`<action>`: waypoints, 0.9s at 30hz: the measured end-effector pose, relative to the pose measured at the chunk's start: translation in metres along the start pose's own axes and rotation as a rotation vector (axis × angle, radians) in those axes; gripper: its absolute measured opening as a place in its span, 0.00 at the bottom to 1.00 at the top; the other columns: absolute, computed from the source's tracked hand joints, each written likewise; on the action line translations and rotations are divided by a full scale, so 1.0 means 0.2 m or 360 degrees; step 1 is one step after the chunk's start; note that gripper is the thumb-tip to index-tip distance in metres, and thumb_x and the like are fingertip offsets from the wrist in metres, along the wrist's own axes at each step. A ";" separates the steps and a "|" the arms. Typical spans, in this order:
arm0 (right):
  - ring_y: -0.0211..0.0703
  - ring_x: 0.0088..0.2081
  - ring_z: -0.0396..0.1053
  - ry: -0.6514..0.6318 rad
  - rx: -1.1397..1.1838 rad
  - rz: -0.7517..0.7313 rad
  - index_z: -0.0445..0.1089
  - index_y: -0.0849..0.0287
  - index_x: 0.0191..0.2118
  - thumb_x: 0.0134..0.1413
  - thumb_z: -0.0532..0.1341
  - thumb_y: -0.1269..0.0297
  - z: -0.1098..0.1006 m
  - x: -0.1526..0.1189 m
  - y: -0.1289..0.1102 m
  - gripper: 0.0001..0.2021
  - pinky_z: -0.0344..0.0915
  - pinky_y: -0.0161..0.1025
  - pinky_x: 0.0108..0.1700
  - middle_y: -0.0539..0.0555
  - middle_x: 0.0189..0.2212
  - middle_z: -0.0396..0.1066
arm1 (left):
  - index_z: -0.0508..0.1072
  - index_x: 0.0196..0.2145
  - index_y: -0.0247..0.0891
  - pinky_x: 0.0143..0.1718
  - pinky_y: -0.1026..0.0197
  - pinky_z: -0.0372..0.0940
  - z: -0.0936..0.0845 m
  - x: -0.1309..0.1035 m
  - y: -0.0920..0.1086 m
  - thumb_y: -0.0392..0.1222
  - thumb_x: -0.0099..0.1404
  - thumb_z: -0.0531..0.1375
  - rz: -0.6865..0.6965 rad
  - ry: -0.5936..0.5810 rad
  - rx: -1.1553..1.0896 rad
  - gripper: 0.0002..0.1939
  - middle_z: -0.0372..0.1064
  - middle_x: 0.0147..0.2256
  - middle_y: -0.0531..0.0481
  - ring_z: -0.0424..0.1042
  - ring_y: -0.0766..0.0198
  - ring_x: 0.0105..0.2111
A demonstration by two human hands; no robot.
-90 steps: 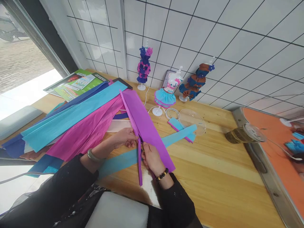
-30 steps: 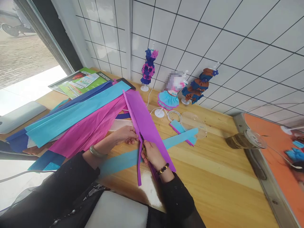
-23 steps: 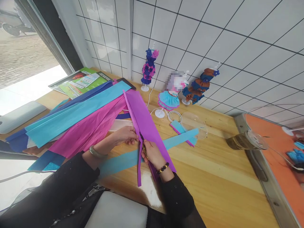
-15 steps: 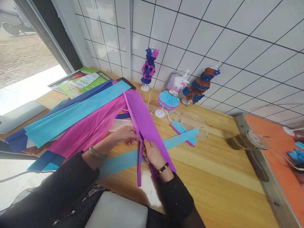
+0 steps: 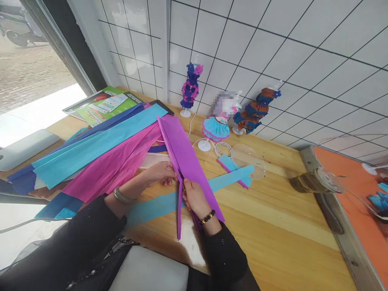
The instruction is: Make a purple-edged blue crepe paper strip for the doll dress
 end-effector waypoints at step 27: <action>0.28 0.08 0.46 0.0045 0.0003 -0.0025 0.49 0.56 0.19 0.56 0.44 0.55 0.01 -0.01 -0.01 0.17 0.43 0.30 0.10 0.41 0.10 0.48 | 0.61 0.30 0.36 0.15 0.71 0.55 -0.05 0.04 0.00 0.37 0.52 0.60 0.0086 0.0091 -0.0210 0.10 0.62 0.19 0.57 0.66 0.70 0.17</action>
Point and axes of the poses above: each hand's wrist, its own x-axis towards the middle knuckle, its own z-axis out of the palm, y = z × x, the point moved 4 cm from there along x, towards the middle knuckle
